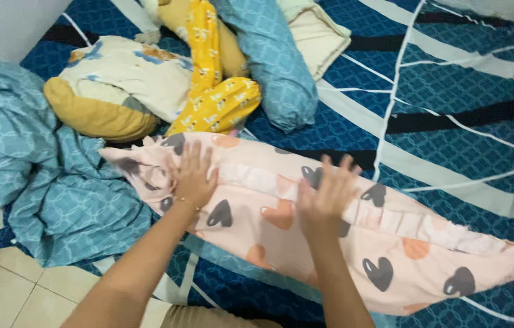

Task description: The person tidies a bed covered with pillows and blankets. They pick up a blue pillow, fluff and reposition it, then adjust a pink heart-patterned body pillow, smoothing and patting it before placing it at the head of the bed, and finally smooth the blue pillow into place.

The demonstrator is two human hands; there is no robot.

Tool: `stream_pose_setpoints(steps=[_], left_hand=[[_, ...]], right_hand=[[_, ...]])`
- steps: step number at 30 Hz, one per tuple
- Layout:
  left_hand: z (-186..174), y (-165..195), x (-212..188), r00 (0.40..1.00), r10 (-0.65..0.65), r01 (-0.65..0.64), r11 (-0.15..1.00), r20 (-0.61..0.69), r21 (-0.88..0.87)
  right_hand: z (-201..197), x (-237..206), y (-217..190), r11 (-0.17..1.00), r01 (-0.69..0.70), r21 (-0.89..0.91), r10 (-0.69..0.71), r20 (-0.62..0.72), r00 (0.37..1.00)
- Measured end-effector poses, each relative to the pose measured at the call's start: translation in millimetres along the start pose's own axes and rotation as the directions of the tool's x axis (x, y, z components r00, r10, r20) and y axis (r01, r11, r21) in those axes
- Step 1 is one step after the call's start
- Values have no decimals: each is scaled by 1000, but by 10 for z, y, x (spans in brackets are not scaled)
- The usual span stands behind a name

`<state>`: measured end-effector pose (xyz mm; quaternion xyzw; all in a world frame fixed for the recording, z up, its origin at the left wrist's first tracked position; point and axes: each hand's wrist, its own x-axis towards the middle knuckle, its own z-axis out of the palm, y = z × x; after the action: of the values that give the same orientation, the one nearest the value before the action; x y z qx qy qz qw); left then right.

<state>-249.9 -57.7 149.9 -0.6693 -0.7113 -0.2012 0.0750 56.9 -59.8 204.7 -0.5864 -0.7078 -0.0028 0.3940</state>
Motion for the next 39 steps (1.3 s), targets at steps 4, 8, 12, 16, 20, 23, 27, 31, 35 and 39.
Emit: stream_pose_setpoints(steps=[4,8,12,16,20,23,27,31,35,39], left_hand=[[320,-35,59,1000,-4,2,994,-18,-106],[16,-138,92,994,100,-89,973,39,-212],[-490,-463,29,988,86,-118,951,-125,-286],[-503,-726,140,984,51,-62,996,-173,-58],[-157,-832,269,985,80,-80,997,-152,5],[-27,-933,305,987,137,-143,987,-83,-73],[-223,-1263,267,960,261,-279,925,-103,-257],[-507,-1656,151,931,301,-362,840,-208,-404],[-456,-1713,119,987,154,-156,839,-47,-522],[-300,-1604,283,981,156,-195,824,-118,-532]], right_hand=[[473,28,-617,972,231,46,-235,160,959],[892,-167,-747,943,312,-119,-238,414,879],[1052,-163,-748,969,201,-145,-111,470,875],[1199,1,-1029,992,37,-120,9,358,934],[1328,-32,-1351,935,355,-10,-326,366,871],[1247,-65,-1303,901,435,5,-397,419,817],[868,152,-778,973,192,-129,-137,346,928],[382,367,-123,976,-23,-216,113,413,904],[133,423,256,982,-108,-155,151,302,941],[48,460,219,920,-342,-192,357,47,933]])
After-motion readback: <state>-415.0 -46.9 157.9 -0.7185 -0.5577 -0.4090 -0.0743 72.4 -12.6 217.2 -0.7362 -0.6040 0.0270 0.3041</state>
